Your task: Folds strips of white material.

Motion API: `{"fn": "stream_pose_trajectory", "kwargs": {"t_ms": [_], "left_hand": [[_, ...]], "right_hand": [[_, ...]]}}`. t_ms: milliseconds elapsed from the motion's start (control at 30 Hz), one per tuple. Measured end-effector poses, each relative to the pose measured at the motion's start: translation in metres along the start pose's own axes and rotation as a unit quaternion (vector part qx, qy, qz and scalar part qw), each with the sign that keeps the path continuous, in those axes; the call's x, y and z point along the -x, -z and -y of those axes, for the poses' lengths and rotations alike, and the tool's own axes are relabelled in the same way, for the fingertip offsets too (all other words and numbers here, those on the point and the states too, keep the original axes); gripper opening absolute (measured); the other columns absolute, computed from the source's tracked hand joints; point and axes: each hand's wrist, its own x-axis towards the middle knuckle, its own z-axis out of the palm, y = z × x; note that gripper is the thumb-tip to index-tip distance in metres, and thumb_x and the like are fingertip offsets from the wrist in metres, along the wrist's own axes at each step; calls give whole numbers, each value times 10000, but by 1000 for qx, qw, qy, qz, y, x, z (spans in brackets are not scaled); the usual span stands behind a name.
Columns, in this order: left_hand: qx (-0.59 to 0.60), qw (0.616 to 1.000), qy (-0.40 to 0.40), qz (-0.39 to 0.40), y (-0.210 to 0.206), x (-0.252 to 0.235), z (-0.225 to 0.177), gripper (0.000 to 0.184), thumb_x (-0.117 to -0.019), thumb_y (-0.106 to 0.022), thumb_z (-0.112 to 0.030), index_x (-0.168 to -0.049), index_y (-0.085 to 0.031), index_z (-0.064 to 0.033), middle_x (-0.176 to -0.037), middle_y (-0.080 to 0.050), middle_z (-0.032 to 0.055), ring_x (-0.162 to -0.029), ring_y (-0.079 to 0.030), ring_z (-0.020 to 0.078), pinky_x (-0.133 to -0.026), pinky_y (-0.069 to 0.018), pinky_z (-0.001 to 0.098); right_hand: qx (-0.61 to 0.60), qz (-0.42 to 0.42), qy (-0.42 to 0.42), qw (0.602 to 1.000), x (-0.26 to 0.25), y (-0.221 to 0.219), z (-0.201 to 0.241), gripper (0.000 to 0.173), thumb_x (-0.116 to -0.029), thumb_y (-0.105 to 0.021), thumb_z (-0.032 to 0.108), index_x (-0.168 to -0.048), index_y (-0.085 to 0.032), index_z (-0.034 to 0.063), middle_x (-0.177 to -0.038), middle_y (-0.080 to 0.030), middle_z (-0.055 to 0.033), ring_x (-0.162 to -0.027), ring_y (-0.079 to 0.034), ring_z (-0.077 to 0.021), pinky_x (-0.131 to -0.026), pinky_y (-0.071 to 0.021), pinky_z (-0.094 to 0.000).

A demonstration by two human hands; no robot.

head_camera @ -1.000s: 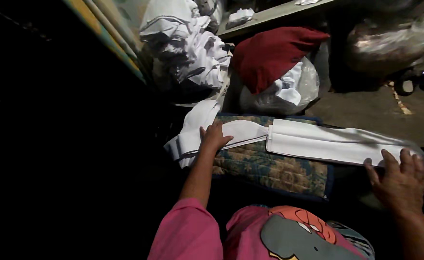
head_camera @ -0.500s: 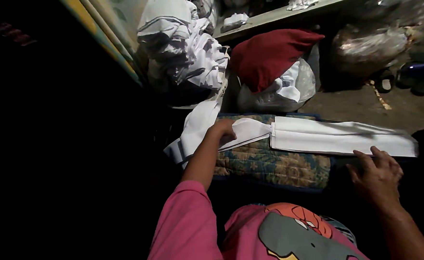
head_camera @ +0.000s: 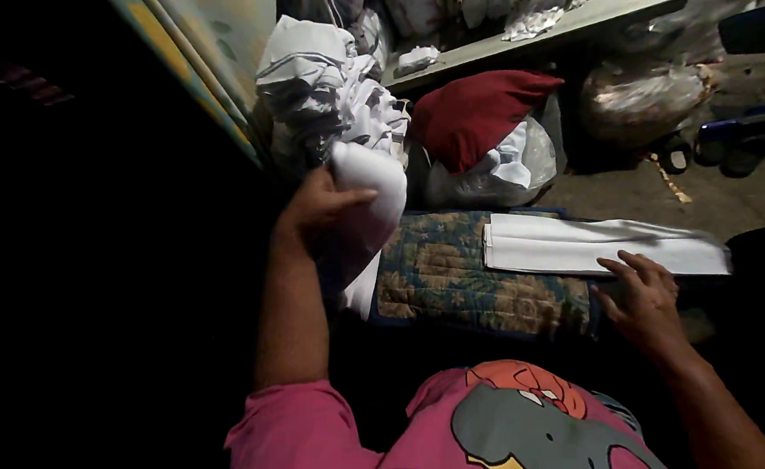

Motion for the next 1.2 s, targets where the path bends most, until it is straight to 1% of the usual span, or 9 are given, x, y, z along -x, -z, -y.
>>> {"fn": "stream_pose_trajectory", "kwargs": {"t_ms": [200,367,533,633,700,733,833,1033,1200], "left_hand": [[80,964,-184,-175,-6,37,-68,521,-783,-786,-88,-1216,-502,-144,-1026,-710,-133,-993,-696,12,-908,-602,244],[71,922,-330,-192,-45,31,-105,451,-822,-818,-94,-1159,-527,-161,-1011,-721,-152,-982,-709,22,-901,-616,258],[59,899,-393,-181,-85,22,-134,379,-825,-827,-70,-1110,-581,-113,-1002,-707,-137,-988,-688,-13,-935,-590,224],[104,724,-664,-155,-104,-55,-91,460,-939,-749,-180,-1301,-576,45,-1220,-682,49,-1132,-669,106,-951,-593,269],[168,859,-452,-176,-122,-4,-141,429,-835,-846,-111,-1181,-607,-24,-1056,-711,-21,-1015,-686,47,-936,-588,245],[162,886,-385,-200,-126,12,-165,443,-808,-857,-116,-1147,-595,-3,-995,-712,2,-967,-696,64,-908,-600,261],[155,854,-424,-258,-132,9,-177,440,-837,-808,-138,-1136,-537,35,-953,-690,20,-920,-695,82,-860,-603,266],[204,822,-430,-313,-128,-1,-144,417,-921,-713,-53,-1241,-458,28,-1053,-686,19,-1010,-691,115,-935,-596,331],[376,843,-144,-356,-112,6,-48,378,-932,-662,-92,-1280,-523,-45,-1118,-696,123,-1038,-701,259,-900,-603,491]], "right_hand": [[-157,46,47,985,-49,14,62,662,-938,-617,482,-1383,-586,-8,-1444,-545,-254,-1391,-453,-446,-1121,-382,-621],[-312,72,109,941,-79,37,132,748,-932,-661,491,-1482,-472,20,-1495,-525,-154,-1407,-479,-220,-1152,-422,-435],[-439,38,192,877,-101,59,186,923,-878,-775,399,-1554,-297,-10,-1527,-484,-125,-1383,-496,-145,-1132,-454,-331],[-499,58,173,847,-99,62,195,807,-822,-831,224,-1479,-394,54,-1287,-639,-18,-1140,-645,-60,-959,-585,-262],[-502,91,115,852,-94,59,189,594,-791,-821,104,-1317,-546,84,-1084,-713,26,-965,-700,-39,-835,-623,-246],[-501,113,83,854,-91,53,182,481,-801,-803,82,-1239,-606,84,-1011,-734,25,-905,-713,-48,-802,-628,-256],[-503,187,-20,843,-73,23,156,280,-830,-799,71,-1087,-696,38,-958,-753,0,-897,-718,-61,-843,-618,-280],[-592,214,-97,771,-30,3,102,238,-856,-695,-6,-1082,-684,63,-980,-747,37,-919,-707,-61,-865,-604,-284],[-528,108,-161,827,-24,46,23,311,-785,-725,56,-1087,-661,87,-955,-720,20,-855,-690,-84,-772,-608,-298]]}}
